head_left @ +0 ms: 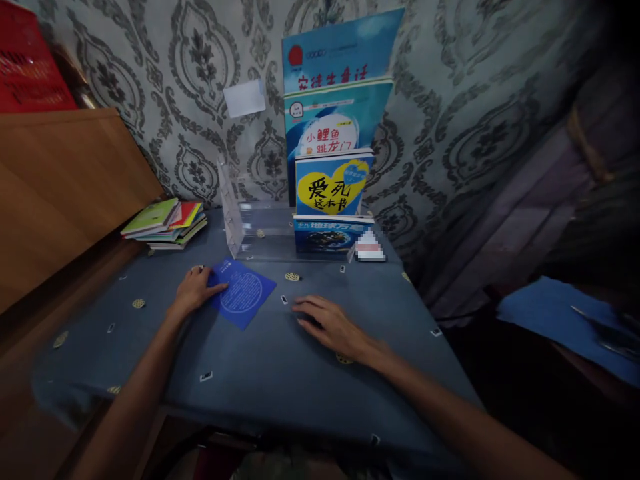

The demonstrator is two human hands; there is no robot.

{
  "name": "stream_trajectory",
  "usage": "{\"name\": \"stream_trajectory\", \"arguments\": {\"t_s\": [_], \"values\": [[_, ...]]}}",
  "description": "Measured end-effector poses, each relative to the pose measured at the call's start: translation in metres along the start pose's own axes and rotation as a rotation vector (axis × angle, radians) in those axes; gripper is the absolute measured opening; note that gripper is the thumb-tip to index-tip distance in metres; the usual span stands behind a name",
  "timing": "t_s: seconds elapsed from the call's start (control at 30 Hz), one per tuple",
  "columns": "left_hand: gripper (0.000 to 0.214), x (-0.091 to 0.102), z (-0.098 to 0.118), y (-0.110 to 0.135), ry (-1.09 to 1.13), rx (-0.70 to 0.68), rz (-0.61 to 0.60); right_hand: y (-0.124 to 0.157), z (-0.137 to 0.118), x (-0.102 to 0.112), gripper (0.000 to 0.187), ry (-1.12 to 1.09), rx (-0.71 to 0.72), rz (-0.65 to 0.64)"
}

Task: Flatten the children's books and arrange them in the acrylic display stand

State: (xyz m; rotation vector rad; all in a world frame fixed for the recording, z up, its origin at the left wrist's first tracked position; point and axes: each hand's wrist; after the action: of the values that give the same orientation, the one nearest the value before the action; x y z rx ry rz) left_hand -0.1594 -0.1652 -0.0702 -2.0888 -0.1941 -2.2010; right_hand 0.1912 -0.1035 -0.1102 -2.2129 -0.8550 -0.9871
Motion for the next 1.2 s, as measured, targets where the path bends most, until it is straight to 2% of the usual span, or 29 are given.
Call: {"name": "stream_trajectory", "arguments": {"t_s": [0.07,0.13,0.27,0.4,0.53,0.6,0.67,0.8,0.9,1.03,1.2], "values": [[0.058,0.001,0.004,0.006,0.011,-0.038,-0.010,0.003,0.001,-0.004,0.026,-0.028,0.006,0.026],[0.057,0.003,0.017,0.013,0.012,-0.055,-0.048,0.004,0.001,-0.005,0.026,-0.040,0.021,0.055],[0.053,0.005,0.064,0.027,0.028,-0.148,-0.105,0.007,-0.004,-0.006,0.026,-0.038,0.064,0.113],[0.046,0.002,0.116,0.037,0.079,-0.294,-0.153,0.009,-0.010,-0.007,0.026,0.002,0.082,0.117],[0.037,0.002,0.145,0.043,0.177,-0.470,-0.174,0.012,-0.010,-0.009,0.028,0.058,0.031,0.092],[0.032,0.001,0.149,0.043,0.202,-0.496,-0.171,0.013,-0.009,-0.010,0.031,0.085,-0.006,0.074],[0.030,-0.001,0.147,0.039,0.148,-0.464,-0.126,0.014,-0.008,-0.011,0.034,0.117,-0.039,0.049],[0.042,-0.011,0.139,0.028,-0.012,-0.363,0.015,0.013,-0.001,-0.010,0.040,0.197,-0.114,0.015],[0.053,-0.021,0.134,0.021,0.008,-0.344,-0.024,0.010,0.010,-0.005,0.049,0.279,-0.249,0.034],[0.058,-0.031,0.131,0.015,0.048,-0.403,-0.049,0.013,0.020,-0.002,0.055,0.349,-0.321,0.026],[0.059,-0.038,0.125,0.003,0.087,-0.547,-0.016,0.035,0.010,-0.005,0.055,0.414,-0.325,0.013]]}}
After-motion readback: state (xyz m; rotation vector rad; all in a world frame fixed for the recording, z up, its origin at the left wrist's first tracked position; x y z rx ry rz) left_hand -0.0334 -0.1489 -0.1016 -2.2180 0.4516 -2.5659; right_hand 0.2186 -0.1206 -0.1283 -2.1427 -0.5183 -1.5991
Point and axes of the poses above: each hand's wrist, its own y-axis away from the middle knuckle, its own x-axis out of the back of the hand, z = x × y, and after that the axes turned 14 degrees about -x, right-handed
